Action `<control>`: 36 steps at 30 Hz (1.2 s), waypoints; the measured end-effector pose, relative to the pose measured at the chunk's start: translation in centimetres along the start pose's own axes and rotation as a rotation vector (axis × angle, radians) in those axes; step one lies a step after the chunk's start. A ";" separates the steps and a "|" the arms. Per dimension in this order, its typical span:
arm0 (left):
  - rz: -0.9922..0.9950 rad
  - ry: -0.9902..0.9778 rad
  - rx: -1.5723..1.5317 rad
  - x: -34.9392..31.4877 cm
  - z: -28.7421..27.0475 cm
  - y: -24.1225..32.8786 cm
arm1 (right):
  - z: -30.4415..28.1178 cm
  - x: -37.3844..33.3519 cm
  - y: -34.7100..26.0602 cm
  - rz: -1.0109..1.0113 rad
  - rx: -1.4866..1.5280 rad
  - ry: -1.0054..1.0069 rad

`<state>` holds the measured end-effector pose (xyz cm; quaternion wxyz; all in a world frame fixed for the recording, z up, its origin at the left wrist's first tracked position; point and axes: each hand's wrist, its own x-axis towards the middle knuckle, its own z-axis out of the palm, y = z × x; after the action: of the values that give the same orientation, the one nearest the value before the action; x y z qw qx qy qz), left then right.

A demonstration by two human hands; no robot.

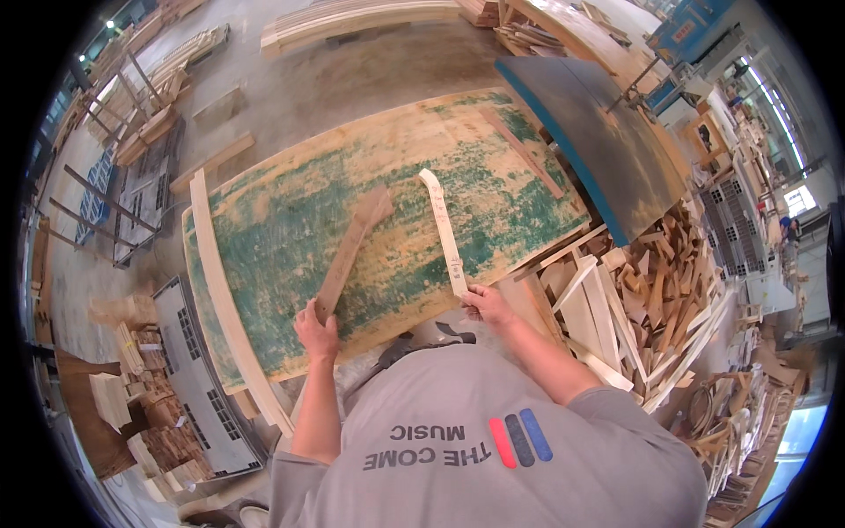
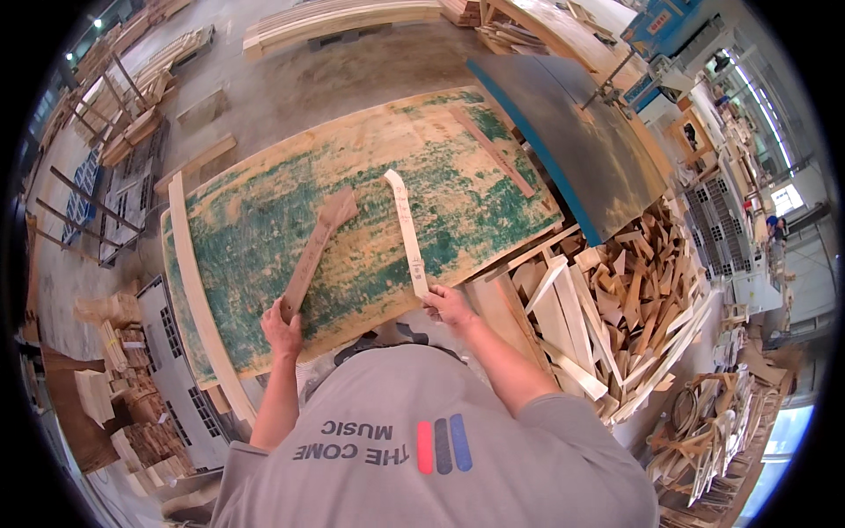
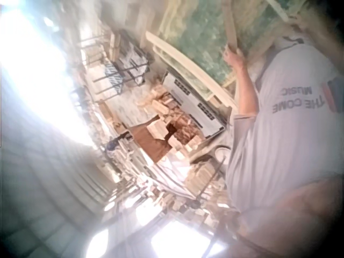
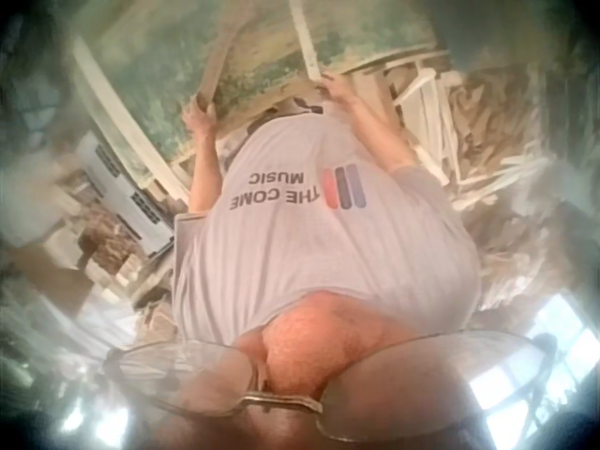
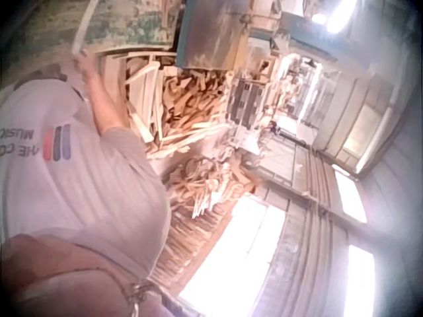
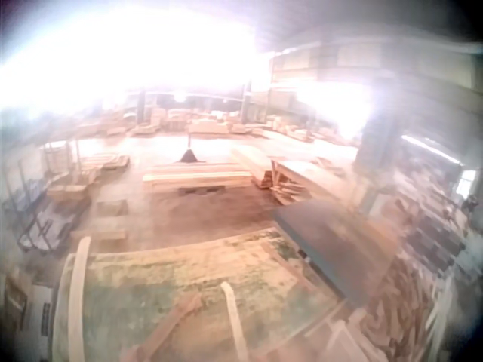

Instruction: The person sorts through a pile of curved and straight wood pieces on a table, handling them by hand, and then walks to a different area to place some pieces onto a stack.

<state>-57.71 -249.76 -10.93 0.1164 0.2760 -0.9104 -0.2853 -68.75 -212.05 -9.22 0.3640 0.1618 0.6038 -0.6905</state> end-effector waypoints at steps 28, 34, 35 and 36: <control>0.009 0.139 0.106 1.6 -1.6 -7.4 | -7.7 2.4 -2.4 -0.180 0.028 0.374; -0.039 0.156 0.074 1.3 -1.6 -5.9 | -7.6 4.9 -1.4 -0.213 0.087 0.490; -0.037 0.172 0.077 1.2 -1.8 -6.5 | -7.1 5.2 -1.5 -0.220 0.092 0.483; -0.038 0.179 0.079 1.2 -1.9 -6.6 | -6.7 4.9 -1.5 -0.219 0.094 0.482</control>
<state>-55.12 -255.90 -13.16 0.1805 0.3221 -0.9016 -0.2255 -74.62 -207.14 -12.85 0.1251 0.2720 0.6541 -0.6946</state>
